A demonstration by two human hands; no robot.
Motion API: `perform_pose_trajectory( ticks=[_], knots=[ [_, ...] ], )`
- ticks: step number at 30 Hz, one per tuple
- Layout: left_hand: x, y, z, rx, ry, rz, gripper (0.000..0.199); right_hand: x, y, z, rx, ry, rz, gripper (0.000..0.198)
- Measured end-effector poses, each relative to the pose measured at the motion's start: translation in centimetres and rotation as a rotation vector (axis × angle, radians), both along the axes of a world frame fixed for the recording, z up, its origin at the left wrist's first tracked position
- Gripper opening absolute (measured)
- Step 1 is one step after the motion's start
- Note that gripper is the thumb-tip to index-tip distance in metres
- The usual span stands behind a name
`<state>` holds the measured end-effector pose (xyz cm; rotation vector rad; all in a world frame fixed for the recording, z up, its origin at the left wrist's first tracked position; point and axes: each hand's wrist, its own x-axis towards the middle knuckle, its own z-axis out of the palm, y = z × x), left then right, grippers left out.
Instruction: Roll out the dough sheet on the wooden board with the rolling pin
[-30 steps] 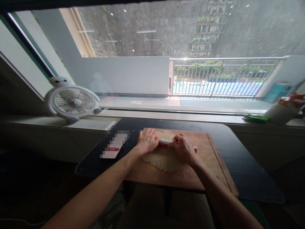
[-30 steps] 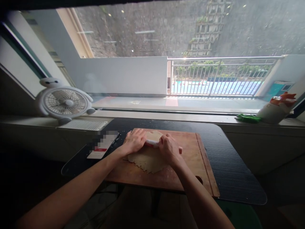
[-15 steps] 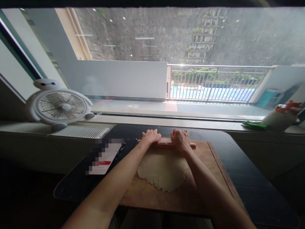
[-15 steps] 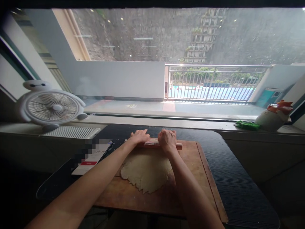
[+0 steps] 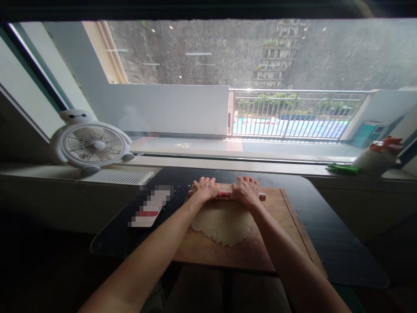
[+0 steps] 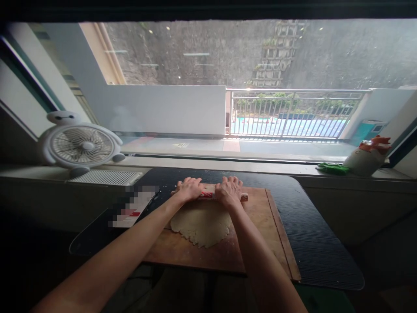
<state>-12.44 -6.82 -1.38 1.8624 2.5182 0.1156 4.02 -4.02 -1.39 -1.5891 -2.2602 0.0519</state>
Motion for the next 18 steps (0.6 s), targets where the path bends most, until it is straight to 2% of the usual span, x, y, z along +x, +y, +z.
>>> perform_pose_trajectory(
  ticks=[6, 14, 18],
  knots=[
    [0.5, -0.2, 0.3, 0.100, 0.032, 0.036, 0.045, -0.3, 0.3, 0.2, 0.049, 0.007, -0.018, 0.036],
    [-1.5, 4.2, 0.2, 0.085, -0.002, 0.076, 0.040, -2.4, 5.7, 0.4, -0.078, -0.007, -0.035, 0.033],
    [-2.0, 5.1, 0.0, 0.091, -0.005, 0.081, 0.039, -2.9, 7.0, 0.1, -0.104, -0.014, -0.029, 0.034]
  ],
)
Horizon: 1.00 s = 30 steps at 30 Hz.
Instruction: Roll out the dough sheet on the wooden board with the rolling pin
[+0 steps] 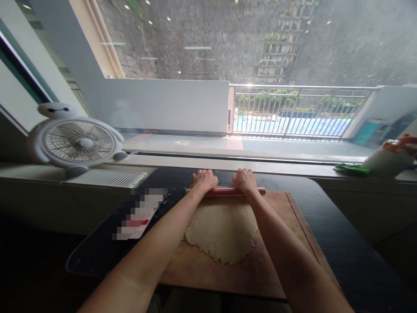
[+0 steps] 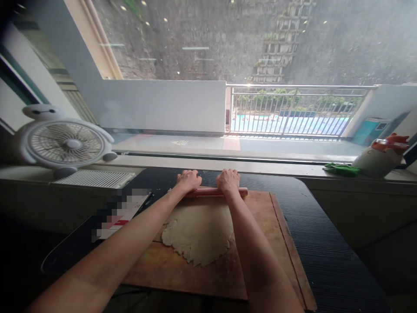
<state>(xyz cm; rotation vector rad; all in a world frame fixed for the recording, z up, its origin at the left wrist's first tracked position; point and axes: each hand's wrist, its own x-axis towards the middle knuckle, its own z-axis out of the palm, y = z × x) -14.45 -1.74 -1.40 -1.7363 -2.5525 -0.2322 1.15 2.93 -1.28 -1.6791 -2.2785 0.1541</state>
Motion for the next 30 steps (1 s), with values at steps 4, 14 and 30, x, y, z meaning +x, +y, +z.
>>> perform_pose_trajectory(
  ticks=[4, 14, 30],
  knots=[
    [0.5, -0.8, 0.4, 0.014, 0.001, -0.012, 0.038, 0.4, -0.9, 0.1, -0.024, -0.003, -0.002, 0.033],
    [3.3, -6.9, 0.3, 0.173, 0.075, -0.092, 0.038, 2.4, -6.8, 0.4, 0.049, 0.013, -0.031, 0.040],
    [0.3, 0.3, 0.7, 0.015, 0.028, -0.084, 0.044, -0.3, 0.2, 0.3, 0.003, -0.025, 0.011, 0.036]
  ],
)
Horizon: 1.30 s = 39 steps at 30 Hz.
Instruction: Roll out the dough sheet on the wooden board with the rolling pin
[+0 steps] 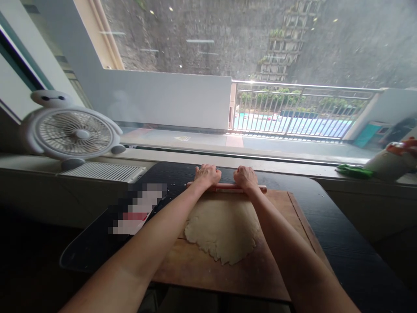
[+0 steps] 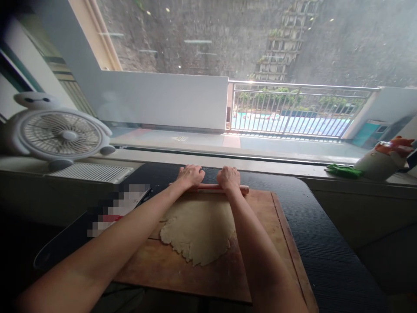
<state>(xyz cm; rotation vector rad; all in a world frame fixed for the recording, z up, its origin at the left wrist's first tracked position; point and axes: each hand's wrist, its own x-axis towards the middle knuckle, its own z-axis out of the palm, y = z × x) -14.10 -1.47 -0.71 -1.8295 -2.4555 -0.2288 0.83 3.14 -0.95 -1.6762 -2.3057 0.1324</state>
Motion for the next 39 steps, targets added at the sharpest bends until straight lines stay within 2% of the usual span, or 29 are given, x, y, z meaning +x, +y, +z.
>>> perform_pose_trajectory(
  ticks=[4, 8, 13, 18, 21, 25, 34, 39],
  knots=[
    [-0.4, 0.8, -0.2, -0.026, -0.011, 0.010, 0.044, -0.3, 0.7, -0.1, -0.032, -0.011, 0.003, 0.035],
    [-0.3, 0.2, -0.2, -0.052, -0.021, 0.015, 0.042, 0.1, -0.1, 0.0, -0.066, -0.010, -0.012, 0.036],
    [0.7, -2.4, 0.0, -0.047, -0.014, 0.012, 0.041, 1.1, -3.0, 0.3, -0.083, 0.006, -0.036, 0.038],
    [2.1, -6.0, -0.2, 0.031, 0.014, -0.009, 0.043, 2.1, -6.5, 0.2, -0.011, 0.029, -0.043, 0.040],
    [2.6, -6.9, -0.3, 0.056, 0.024, -0.017, 0.044, 2.3, -7.3, 0.1, 0.023, 0.036, -0.044, 0.040],
    [2.2, -5.7, -0.1, 0.034, 0.012, -0.010, 0.044, 1.8, -6.3, 0.2, 0.026, 0.037, -0.052, 0.041],
    [-0.5, 0.3, -0.3, -0.122, -0.067, 0.027, 0.045, -0.2, -0.9, 0.1, -0.042, 0.011, -0.038, 0.042],
    [-0.7, 0.5, -0.3, -0.136, -0.071, 0.037, 0.044, -0.3, -0.4, 0.0, -0.066, 0.003, -0.038, 0.041]
  ],
)
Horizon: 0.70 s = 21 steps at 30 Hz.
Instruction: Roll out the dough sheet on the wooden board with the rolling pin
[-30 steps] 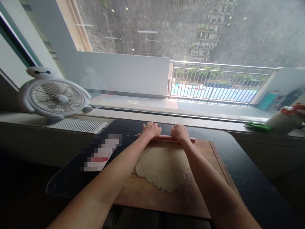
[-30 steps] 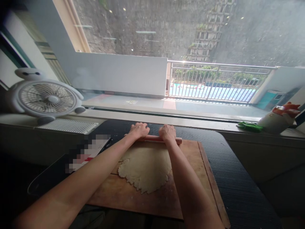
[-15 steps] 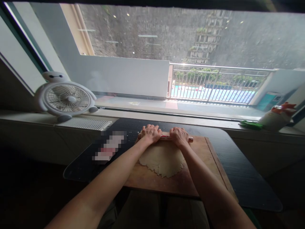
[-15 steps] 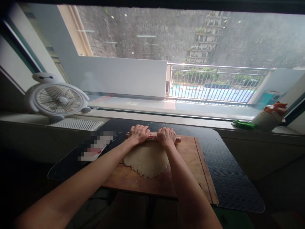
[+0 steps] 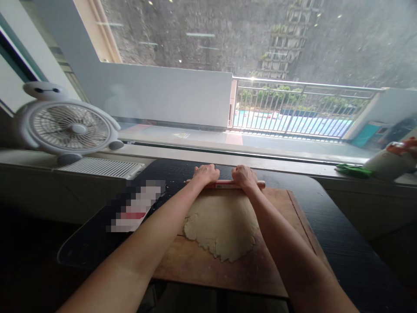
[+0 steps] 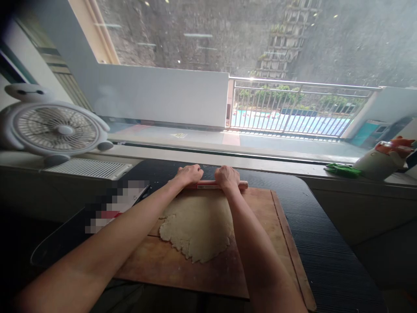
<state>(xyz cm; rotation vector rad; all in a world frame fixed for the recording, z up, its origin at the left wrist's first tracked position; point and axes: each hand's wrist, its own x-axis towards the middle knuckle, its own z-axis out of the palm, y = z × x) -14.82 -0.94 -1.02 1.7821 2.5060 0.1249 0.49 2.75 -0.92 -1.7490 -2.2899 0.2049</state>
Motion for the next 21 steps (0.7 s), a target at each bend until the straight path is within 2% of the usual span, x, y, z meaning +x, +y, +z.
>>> perform_pose_trajectory(
  ticks=[8, 12, 16, 21],
  knots=[
    [2.1, -4.1, 0.5, 0.093, 0.048, -0.017, 0.043, 1.4, -4.4, 0.2, 0.017, 0.006, -0.021, 0.047],
    [2.5, -5.1, 0.4, 0.117, 0.057, -0.011, 0.043, 1.7, -5.4, 0.1, 0.051, 0.007, -0.027, 0.045],
    [2.1, -4.2, 0.4, 0.142, 0.068, -0.027, 0.044, 1.4, -4.3, 0.0, 0.045, 0.010, -0.034, 0.046],
    [0.5, -0.8, 0.1, 0.123, 0.059, -0.043, 0.046, 0.3, -0.9, 0.2, -0.024, 0.008, -0.029, 0.043]
  ],
)
